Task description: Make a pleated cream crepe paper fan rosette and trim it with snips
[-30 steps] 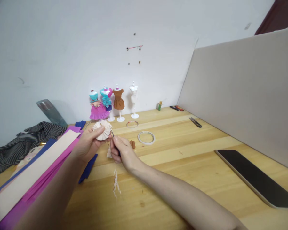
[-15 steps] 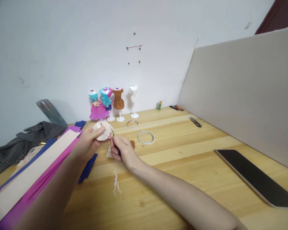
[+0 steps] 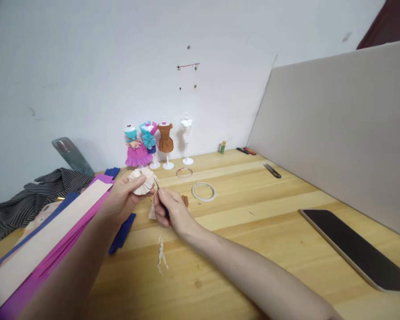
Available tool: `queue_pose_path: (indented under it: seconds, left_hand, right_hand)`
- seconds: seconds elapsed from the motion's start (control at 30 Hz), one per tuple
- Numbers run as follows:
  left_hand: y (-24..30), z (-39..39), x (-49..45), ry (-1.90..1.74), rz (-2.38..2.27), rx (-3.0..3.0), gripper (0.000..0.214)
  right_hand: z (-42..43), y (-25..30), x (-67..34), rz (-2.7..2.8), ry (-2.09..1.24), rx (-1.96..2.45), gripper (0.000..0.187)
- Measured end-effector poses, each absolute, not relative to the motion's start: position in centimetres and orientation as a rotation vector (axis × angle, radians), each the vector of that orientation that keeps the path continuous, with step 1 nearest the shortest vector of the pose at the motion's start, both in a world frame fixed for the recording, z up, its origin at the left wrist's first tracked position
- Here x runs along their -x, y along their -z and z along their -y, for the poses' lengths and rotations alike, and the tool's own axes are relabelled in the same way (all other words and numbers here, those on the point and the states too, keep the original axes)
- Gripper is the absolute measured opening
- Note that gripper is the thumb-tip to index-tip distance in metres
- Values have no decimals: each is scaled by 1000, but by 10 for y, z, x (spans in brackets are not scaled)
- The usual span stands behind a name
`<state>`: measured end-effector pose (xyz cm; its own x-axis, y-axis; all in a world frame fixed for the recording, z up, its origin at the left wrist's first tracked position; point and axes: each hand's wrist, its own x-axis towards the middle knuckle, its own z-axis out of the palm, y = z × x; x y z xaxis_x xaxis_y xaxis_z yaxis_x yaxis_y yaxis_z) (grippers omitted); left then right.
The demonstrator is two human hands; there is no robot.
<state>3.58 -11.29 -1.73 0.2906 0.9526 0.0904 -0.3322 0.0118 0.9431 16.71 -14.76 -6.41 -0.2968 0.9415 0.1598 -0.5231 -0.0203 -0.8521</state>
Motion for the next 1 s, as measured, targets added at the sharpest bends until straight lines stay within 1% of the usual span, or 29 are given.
queue_pose_path:
  seconds: [0.3, 1.0]
  left_hand:
    - [16, 112, -35, -1172, -747, -1105, 27]
    - [19, 111, -36, -1175, -710, -1142, 24]
  right_hand:
    - [146, 66, -167, 1104, -1532, 587, 42]
    - [147, 64, -167, 1030, -1611, 592, 42]
